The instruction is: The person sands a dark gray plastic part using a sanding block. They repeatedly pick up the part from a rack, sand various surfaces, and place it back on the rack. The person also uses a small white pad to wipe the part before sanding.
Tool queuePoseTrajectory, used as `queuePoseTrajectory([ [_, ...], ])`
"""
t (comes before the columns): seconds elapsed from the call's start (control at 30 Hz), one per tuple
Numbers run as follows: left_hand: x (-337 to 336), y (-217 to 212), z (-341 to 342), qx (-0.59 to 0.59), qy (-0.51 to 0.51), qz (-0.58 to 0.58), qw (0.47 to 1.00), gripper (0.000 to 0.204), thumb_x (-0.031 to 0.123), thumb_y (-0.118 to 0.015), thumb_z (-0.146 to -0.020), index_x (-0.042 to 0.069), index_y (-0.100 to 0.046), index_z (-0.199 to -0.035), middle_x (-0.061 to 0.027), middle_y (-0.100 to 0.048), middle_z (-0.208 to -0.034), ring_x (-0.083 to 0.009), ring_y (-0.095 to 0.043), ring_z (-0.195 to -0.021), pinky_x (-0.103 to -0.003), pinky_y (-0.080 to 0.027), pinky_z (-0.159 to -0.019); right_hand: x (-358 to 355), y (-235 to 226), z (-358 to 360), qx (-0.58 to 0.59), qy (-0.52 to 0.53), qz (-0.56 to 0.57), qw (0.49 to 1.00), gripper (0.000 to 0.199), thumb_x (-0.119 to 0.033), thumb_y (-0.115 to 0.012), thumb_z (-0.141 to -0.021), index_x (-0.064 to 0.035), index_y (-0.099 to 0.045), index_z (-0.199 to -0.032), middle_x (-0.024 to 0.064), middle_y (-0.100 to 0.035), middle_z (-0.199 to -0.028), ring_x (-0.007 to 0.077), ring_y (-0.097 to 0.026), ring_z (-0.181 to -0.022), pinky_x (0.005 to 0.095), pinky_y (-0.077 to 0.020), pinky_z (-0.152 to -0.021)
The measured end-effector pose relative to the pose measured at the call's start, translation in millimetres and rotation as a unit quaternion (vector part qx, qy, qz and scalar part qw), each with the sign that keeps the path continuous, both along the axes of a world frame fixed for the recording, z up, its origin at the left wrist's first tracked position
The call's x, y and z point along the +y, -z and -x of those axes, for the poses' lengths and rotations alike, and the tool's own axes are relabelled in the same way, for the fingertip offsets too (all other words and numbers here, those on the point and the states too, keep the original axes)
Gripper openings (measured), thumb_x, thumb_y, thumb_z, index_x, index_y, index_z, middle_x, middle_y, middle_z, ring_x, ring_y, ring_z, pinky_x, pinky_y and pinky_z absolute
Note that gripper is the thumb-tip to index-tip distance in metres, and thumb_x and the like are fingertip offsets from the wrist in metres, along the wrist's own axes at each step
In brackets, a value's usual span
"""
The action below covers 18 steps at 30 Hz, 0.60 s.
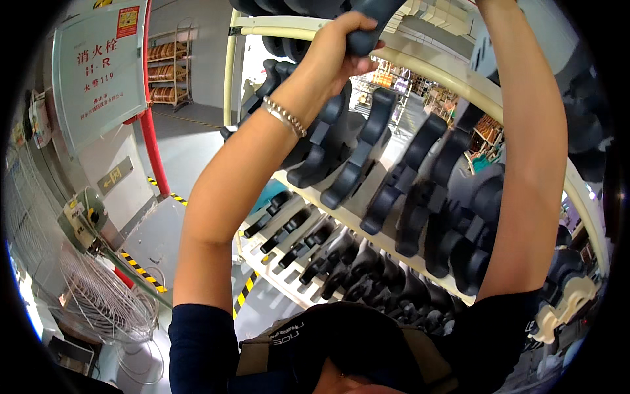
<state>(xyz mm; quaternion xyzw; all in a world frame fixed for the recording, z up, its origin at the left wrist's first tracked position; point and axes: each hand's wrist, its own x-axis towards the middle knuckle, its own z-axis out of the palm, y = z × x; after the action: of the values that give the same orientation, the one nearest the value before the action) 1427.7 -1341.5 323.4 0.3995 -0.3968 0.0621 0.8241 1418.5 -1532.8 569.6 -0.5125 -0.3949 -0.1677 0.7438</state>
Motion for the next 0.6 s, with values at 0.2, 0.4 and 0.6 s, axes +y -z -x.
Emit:
queuePoseTrajectory([
  [0.2, 24.9, -52.8, -65.1, 0.089, 0.156, -0.072, 0.981, 0.039, 0.031, -0.058, -0.074, -0.004, -0.046, -0.084, -0.0141, -0.052, -0.072, -0.0135, -0.041, -0.038, -0.026, -0.043, -0.043, 36.0, 0.0, -69.4, 0.081, -0.017, -0.103, 0.991, 0.112, -0.050, -0.069, -0.065, 0.0049, -0.005, -0.139, 0.0243, -0.013, -0.138, 0.0415, -0.019, -0.121, 0.0588, -0.0271, -0.096],
  [0.4, 22.9, -65.2, -100.9, 0.171, 0.233, -0.055, 0.956, 0.025, 0.022, -0.059, -0.075, 0.005, -0.042, -0.083, -0.0021, -0.047, -0.056, -0.0116, -0.047, -0.040, -0.033, -0.053, -0.063, 5.6, 25.1, -128.8, 0.086, 0.006, -0.084, 0.993, 0.105, -0.049, -0.065, -0.068, 0.0034, -0.008, -0.140, 0.0238, -0.012, -0.139, 0.0394, -0.020, -0.124, 0.0574, -0.0249, -0.099],
  [0.6, 51.4, -94.5, -98.6, 0.322, 0.128, -0.050, 0.937, 0.029, 0.033, -0.053, -0.083, 0.007, -0.040, -0.082, 0.0018, -0.050, -0.055, -0.0110, -0.053, -0.041, -0.035, -0.054, -0.062, 46.0, 33.2, -148.7, 0.151, 0.014, -0.126, 0.980, 0.103, -0.052, -0.063, -0.068, 0.0012, -0.011, -0.140, 0.0235, -0.009, -0.141, 0.0394, -0.016, -0.127, 0.0569, -0.0236, -0.101],
])
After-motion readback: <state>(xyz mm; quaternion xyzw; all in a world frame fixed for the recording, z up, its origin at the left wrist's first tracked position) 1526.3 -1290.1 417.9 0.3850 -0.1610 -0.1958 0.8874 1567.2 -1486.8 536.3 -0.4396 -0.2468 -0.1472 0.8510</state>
